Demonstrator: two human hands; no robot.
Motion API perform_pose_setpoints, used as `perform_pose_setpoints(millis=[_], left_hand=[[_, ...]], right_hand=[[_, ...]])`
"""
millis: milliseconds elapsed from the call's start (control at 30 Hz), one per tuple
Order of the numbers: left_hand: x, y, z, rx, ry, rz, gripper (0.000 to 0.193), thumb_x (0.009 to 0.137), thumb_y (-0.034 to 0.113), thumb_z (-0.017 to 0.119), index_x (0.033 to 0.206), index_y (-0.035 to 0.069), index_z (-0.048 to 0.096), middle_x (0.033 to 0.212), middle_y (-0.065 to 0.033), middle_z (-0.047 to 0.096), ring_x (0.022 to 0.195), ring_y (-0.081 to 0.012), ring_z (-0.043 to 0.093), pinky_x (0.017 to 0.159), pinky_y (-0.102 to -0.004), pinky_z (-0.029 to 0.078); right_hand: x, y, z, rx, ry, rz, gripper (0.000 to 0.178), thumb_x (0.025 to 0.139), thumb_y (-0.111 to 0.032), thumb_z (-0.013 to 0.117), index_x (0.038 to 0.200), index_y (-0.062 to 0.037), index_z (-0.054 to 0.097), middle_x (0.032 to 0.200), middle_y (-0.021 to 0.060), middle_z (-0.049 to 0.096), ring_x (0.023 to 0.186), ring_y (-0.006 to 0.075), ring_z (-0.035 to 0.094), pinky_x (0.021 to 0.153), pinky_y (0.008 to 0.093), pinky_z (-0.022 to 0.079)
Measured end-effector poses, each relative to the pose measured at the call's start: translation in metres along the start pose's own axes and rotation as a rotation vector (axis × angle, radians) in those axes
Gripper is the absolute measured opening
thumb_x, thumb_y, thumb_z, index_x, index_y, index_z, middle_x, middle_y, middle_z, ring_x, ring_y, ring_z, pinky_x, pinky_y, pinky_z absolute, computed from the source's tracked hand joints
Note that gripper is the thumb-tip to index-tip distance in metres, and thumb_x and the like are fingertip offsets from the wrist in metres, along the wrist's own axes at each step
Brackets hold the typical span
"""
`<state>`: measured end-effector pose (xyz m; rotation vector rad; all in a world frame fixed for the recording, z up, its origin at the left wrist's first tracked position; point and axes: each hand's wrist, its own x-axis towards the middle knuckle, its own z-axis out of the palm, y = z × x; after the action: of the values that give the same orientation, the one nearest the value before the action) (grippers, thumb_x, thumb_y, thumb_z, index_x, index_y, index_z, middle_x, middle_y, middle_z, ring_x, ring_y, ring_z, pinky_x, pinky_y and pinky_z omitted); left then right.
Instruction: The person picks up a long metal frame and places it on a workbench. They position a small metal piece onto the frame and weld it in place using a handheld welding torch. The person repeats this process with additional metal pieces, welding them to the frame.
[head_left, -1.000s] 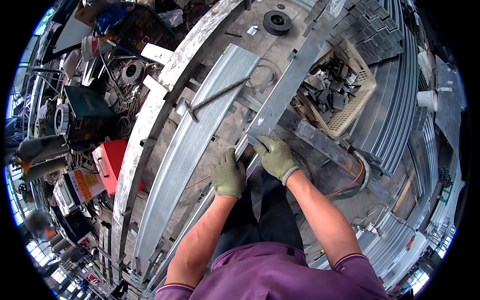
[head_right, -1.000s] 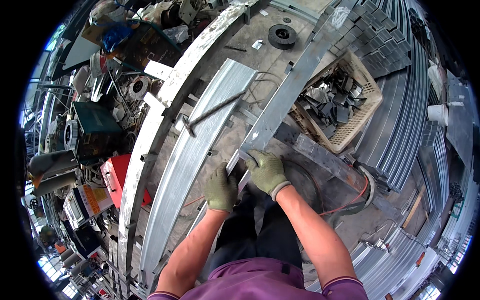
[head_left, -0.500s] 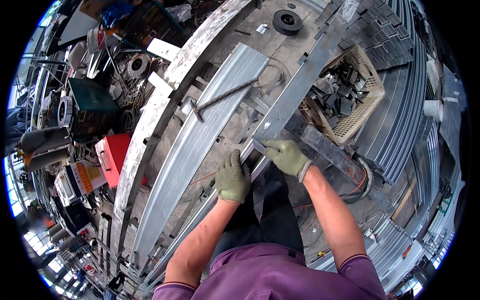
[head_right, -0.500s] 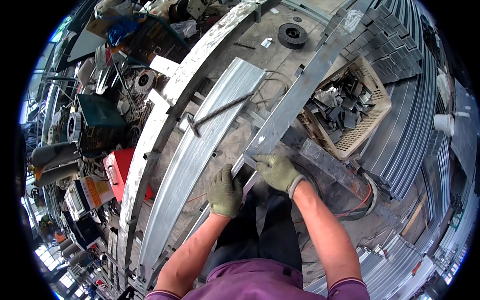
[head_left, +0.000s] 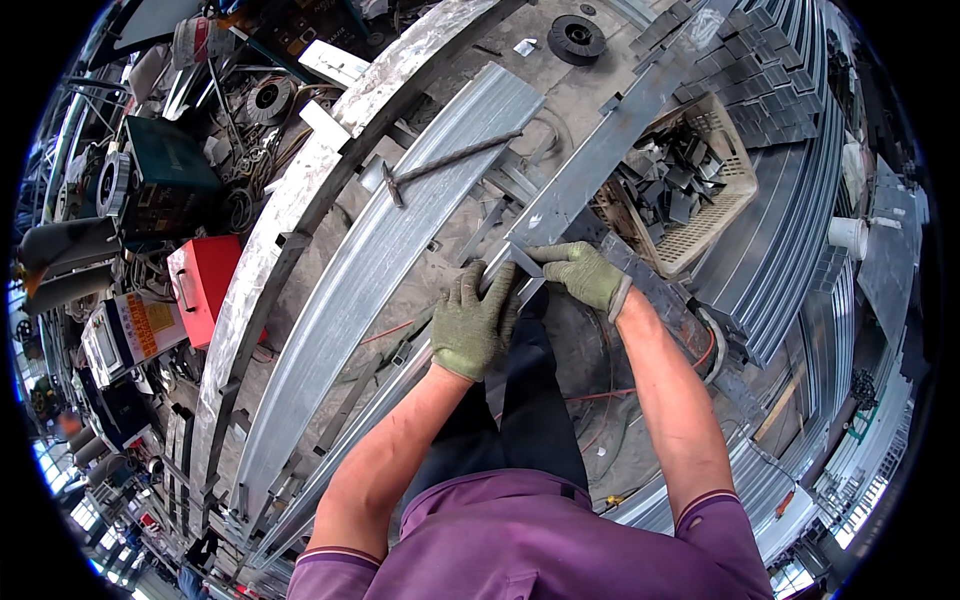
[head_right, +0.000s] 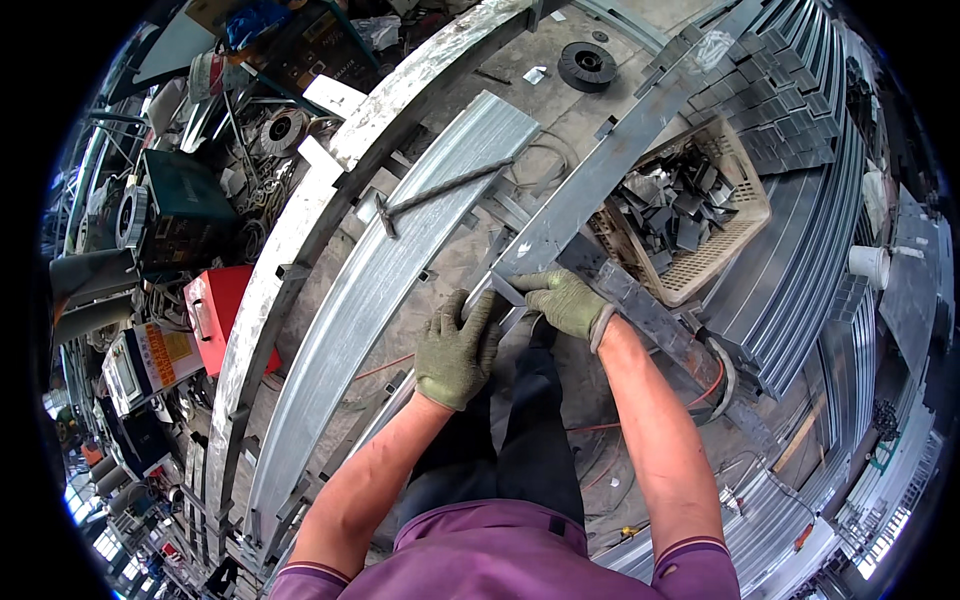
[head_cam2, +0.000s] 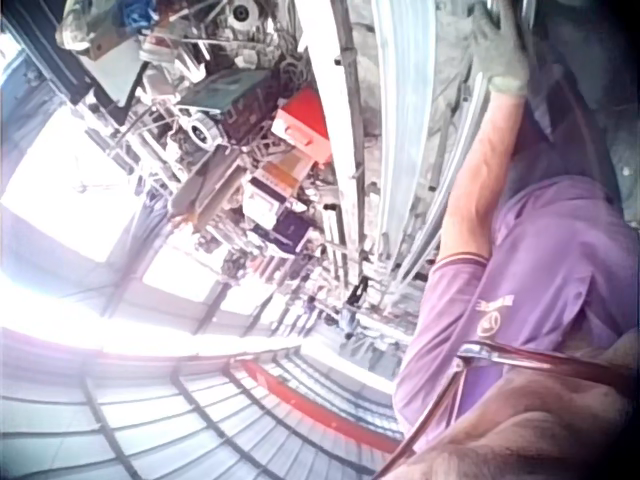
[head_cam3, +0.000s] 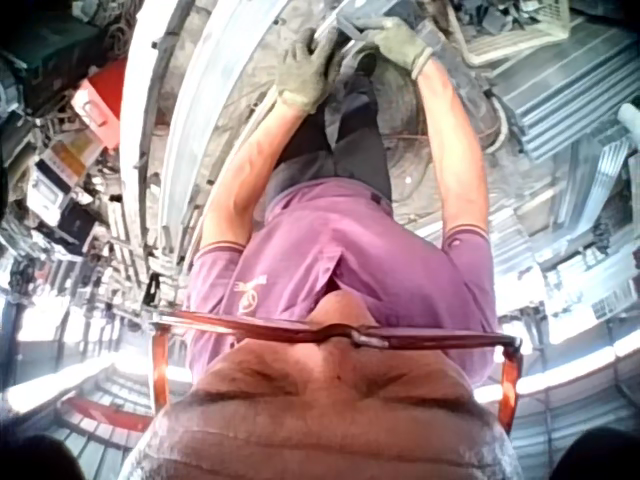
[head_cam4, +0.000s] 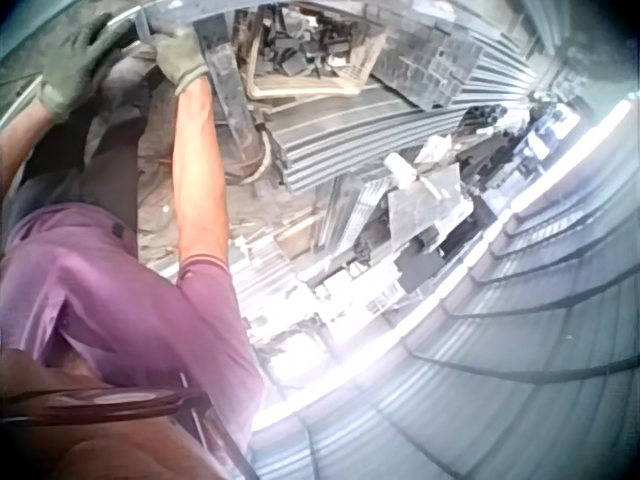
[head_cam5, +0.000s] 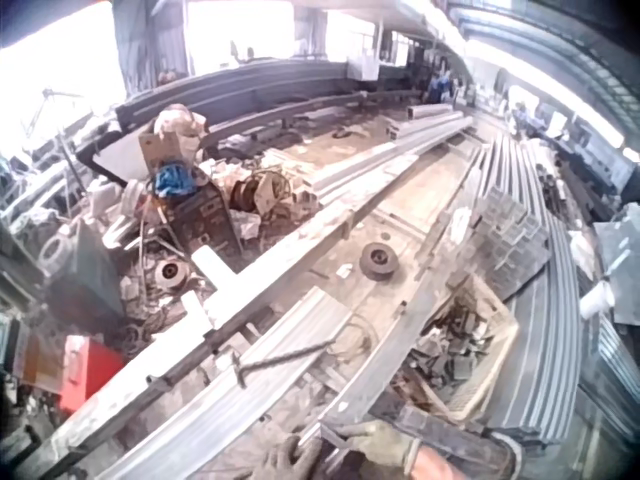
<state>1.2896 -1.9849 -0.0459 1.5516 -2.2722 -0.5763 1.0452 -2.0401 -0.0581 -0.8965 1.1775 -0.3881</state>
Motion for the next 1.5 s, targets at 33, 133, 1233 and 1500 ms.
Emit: perform_pose_setpoints(millis=[33, 133, 1233, 1500], left_hand=[[0.001, 0.002, -0.004, 0.009, -0.018, 0.005, 0.059, 0.099, 0.039, 0.070, 0.153, 0.021, 0.058, 0.144, -0.0276, 0.058, 0.124, -0.0471, 0.062, 0.103, -0.0563, 0.051], [0.004, 0.005, -0.009, 0.048, -0.075, 0.022, 0.064, 0.098, 0.047, 0.069, 0.157, 0.028, 0.055, 0.147, -0.0307, 0.055, 0.125, -0.0485, 0.061, 0.102, -0.0585, 0.051], [0.015, 0.005, 0.001, 0.058, -0.090, 0.156, 0.058, 0.089, 0.018, 0.075, 0.146, 0.017, 0.067, 0.143, -0.0313, 0.055, 0.115, -0.0483, 0.064, 0.096, -0.0551, 0.055], [0.012, 0.012, 0.010, 0.202, -0.096, 0.117, 0.058, 0.093, 0.036, 0.075, 0.148, 0.021, 0.066, 0.138, -0.0350, 0.056, 0.119, -0.0526, 0.060, 0.097, -0.0575, 0.051]], right_hand=[[-0.003, -0.004, 0.004, 0.015, 0.012, 0.006, 0.046, 0.099, -0.004, 0.060, 0.144, -0.0007, 0.067, 0.136, 0.0102, 0.073, 0.121, 0.0146, 0.065, 0.106, 0.0298, 0.051], [-0.006, 0.000, 0.012, -0.017, 0.059, -0.041, 0.047, 0.099, -0.004, 0.060, 0.145, -0.0005, 0.066, 0.137, 0.0093, 0.073, 0.121, 0.0132, 0.064, 0.106, 0.0286, 0.051], [-0.060, 0.109, 0.082, -0.117, 0.654, -0.409, 0.029, 0.098, -0.008, 0.067, 0.124, 0.0011, 0.075, 0.121, 0.0224, 0.076, 0.113, 0.0369, 0.073, 0.101, 0.0431, 0.057], [-0.171, 0.197, -0.070, -0.241, 1.016, 0.030, 0.032, 0.101, -0.019, 0.065, 0.126, -0.0034, 0.075, 0.129, 0.0216, 0.074, 0.123, 0.0361, 0.070, 0.107, 0.0429, 0.054]])
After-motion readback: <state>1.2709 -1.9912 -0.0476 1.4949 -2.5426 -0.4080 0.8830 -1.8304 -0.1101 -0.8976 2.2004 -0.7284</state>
